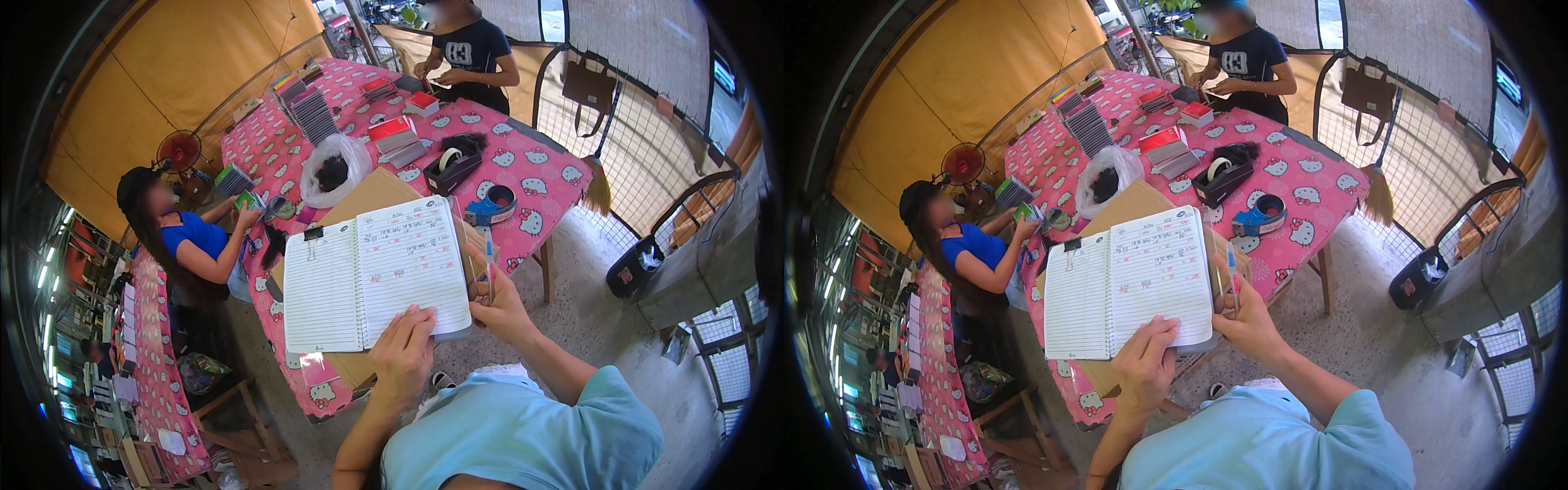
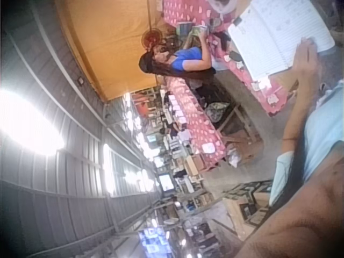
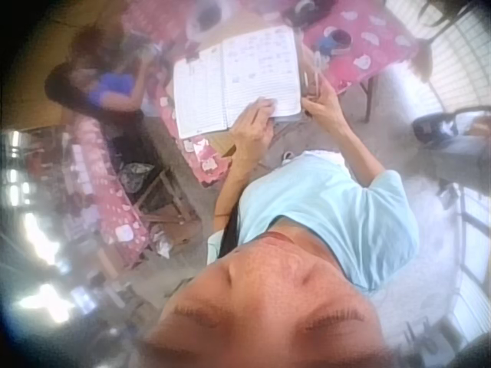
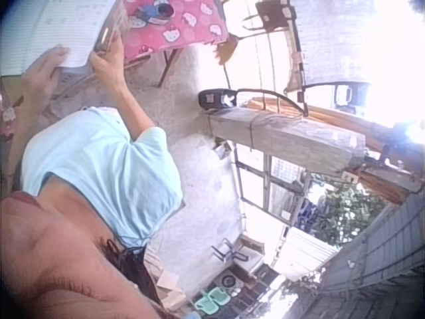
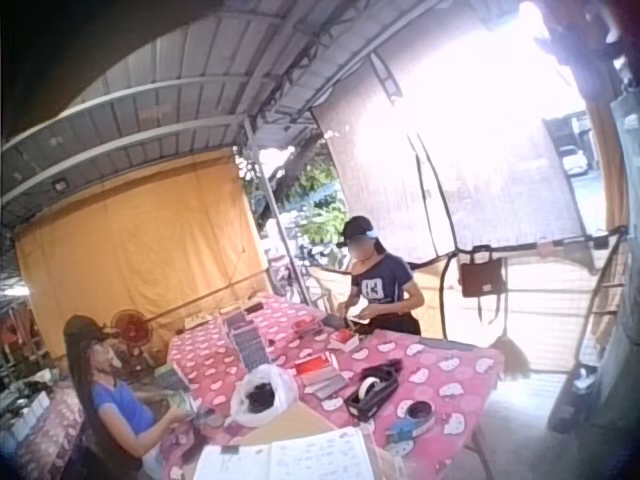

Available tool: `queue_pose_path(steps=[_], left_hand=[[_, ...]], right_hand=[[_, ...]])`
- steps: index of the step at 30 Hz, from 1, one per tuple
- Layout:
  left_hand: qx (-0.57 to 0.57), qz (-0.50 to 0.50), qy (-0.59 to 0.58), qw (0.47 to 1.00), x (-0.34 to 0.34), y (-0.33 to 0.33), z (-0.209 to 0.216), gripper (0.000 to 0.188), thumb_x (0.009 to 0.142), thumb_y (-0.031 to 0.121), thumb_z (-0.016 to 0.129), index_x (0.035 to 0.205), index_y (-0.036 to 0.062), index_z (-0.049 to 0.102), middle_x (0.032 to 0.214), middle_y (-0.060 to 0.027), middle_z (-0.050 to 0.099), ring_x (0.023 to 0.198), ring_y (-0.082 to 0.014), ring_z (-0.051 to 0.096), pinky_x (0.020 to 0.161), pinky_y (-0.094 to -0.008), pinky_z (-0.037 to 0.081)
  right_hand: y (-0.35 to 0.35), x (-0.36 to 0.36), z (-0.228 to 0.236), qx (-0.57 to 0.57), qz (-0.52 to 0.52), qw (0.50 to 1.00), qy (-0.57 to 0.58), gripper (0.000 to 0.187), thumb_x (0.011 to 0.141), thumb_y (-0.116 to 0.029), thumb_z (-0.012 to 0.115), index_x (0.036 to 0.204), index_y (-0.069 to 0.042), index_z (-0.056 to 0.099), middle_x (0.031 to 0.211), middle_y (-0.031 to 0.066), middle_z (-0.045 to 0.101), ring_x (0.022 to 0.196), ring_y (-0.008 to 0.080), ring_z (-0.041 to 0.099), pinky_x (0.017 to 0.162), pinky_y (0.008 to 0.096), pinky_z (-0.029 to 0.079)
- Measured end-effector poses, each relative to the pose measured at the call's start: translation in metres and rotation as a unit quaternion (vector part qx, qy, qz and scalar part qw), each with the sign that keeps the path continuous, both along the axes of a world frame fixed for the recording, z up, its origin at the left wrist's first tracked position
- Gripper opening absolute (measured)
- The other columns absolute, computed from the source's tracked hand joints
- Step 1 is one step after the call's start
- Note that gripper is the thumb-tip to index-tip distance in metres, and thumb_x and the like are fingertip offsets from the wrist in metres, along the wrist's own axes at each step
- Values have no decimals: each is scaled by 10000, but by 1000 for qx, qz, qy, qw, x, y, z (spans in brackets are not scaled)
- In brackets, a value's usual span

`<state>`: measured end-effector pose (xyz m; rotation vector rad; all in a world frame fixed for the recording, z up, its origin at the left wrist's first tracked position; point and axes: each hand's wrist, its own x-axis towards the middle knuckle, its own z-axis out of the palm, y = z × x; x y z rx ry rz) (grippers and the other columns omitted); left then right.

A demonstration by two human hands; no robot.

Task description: The person tapes a cardboard box closed using a tape dispenser, writes on the top of the box with a marker, and then records information in a notebook.

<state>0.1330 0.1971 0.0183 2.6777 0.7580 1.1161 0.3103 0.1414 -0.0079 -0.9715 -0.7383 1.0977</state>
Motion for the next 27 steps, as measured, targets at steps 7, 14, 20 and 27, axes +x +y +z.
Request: queue_pose_path(steps=[7,14,20,27], left_hand=[[0,-2,-1,1000,0,1,0,271,660,-56,695,910,43,667,999,-48,703,971,-268,684,861,-377,550],[-2,-1,-1,1000,0,0,1,259,667,-51,702,905,46,665,993,-46,704,969,-267,685,854,-376,552],[4,1,-5,1000,0,0,-1,245,675,-49,702,896,49,662,992,-44,704,971,-268,685,853,-379,552],[3,2,-5,1000,0,0,-1,242,678,-52,695,894,52,661,1000,-41,702,978,-267,683,858,-382,552]], right_hand=[[-2,2,4,-2,12,1000,2,867,806,130,547,1530,-98,127,904,65,616,726,77,587,594,212,424],[-2,1,3,2,19,1000,-7,868,816,135,550,1527,-65,93,1124,133,636,955,140,653,783,251,521],[-2,2,2,9,21,1000,-4,860,825,124,566,1525,-64,104,1147,130,627,979,148,648,808,262,524],[-3,3,2,-4,20,1000,-14,865,825,119,575,1528,-83,112,1131,128,631,969,139,647,799,264,527]])
